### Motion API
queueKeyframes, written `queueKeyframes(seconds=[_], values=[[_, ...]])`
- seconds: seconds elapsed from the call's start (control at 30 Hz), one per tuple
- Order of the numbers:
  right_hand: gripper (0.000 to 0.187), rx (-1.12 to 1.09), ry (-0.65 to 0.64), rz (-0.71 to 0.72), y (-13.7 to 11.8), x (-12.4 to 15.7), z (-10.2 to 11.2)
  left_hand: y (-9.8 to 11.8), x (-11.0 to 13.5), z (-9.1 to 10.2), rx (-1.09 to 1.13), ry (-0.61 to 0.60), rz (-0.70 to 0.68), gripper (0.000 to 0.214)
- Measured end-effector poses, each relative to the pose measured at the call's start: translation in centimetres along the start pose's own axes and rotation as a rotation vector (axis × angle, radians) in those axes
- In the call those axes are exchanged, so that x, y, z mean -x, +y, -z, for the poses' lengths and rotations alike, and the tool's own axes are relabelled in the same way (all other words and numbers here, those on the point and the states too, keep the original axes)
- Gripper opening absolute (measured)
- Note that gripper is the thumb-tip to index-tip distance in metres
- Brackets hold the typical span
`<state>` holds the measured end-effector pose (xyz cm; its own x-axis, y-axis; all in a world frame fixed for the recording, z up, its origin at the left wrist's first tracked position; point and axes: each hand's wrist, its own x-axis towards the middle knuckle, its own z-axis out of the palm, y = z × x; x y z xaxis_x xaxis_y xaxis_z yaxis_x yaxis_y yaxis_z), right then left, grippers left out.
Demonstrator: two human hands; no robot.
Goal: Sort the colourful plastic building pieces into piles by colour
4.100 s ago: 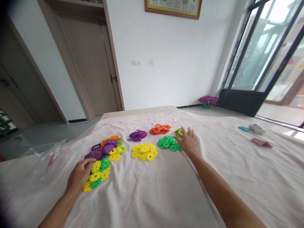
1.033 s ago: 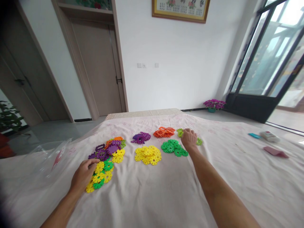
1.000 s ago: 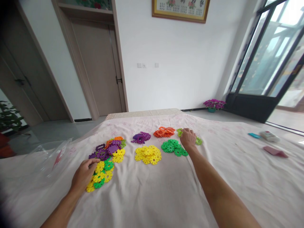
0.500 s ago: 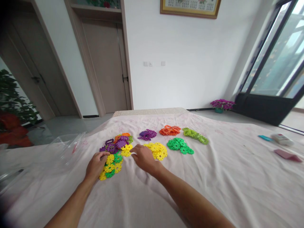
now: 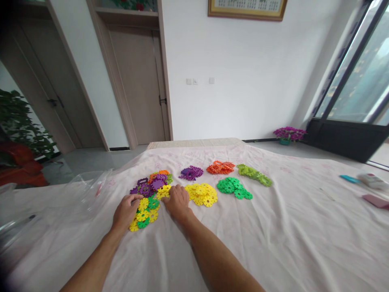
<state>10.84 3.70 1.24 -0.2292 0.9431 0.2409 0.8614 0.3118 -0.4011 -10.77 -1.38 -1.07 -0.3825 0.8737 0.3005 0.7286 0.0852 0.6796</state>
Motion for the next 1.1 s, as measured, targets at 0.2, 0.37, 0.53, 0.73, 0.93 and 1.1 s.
queueKeyframes(seconds=[0.2,0.37,0.53,0.73,0.93,1.1], values=[[0.013,-0.090,-0.022,-0.050,0.2,-0.3,-0.2,-0.1,0.0,-0.1,0.002,0.006,-0.013,0.027],[0.012,-0.247,0.006,-0.082,0.8,-0.2,0.6,0.1,0.1,0.0,0.007,-0.002,0.003,0.028],[0.019,-0.298,0.092,-0.060,3.5,-1.2,3.2,-0.1,0.0,-0.1,0.010,-0.002,-0.017,0.028],[0.025,-0.123,0.164,-0.192,7.7,-2.2,6.7,-0.4,-0.1,-0.2,0.007,-0.005,-0.021,0.028],[0.026,0.012,0.199,-0.270,9.7,-2.1,8.6,-0.5,-0.1,-0.2,-0.004,-0.006,-0.018,0.027],[0.026,0.047,0.282,-0.066,7.0,-1.7,7.5,-0.4,-0.1,-0.2,-0.013,-0.010,-0.012,0.028]])
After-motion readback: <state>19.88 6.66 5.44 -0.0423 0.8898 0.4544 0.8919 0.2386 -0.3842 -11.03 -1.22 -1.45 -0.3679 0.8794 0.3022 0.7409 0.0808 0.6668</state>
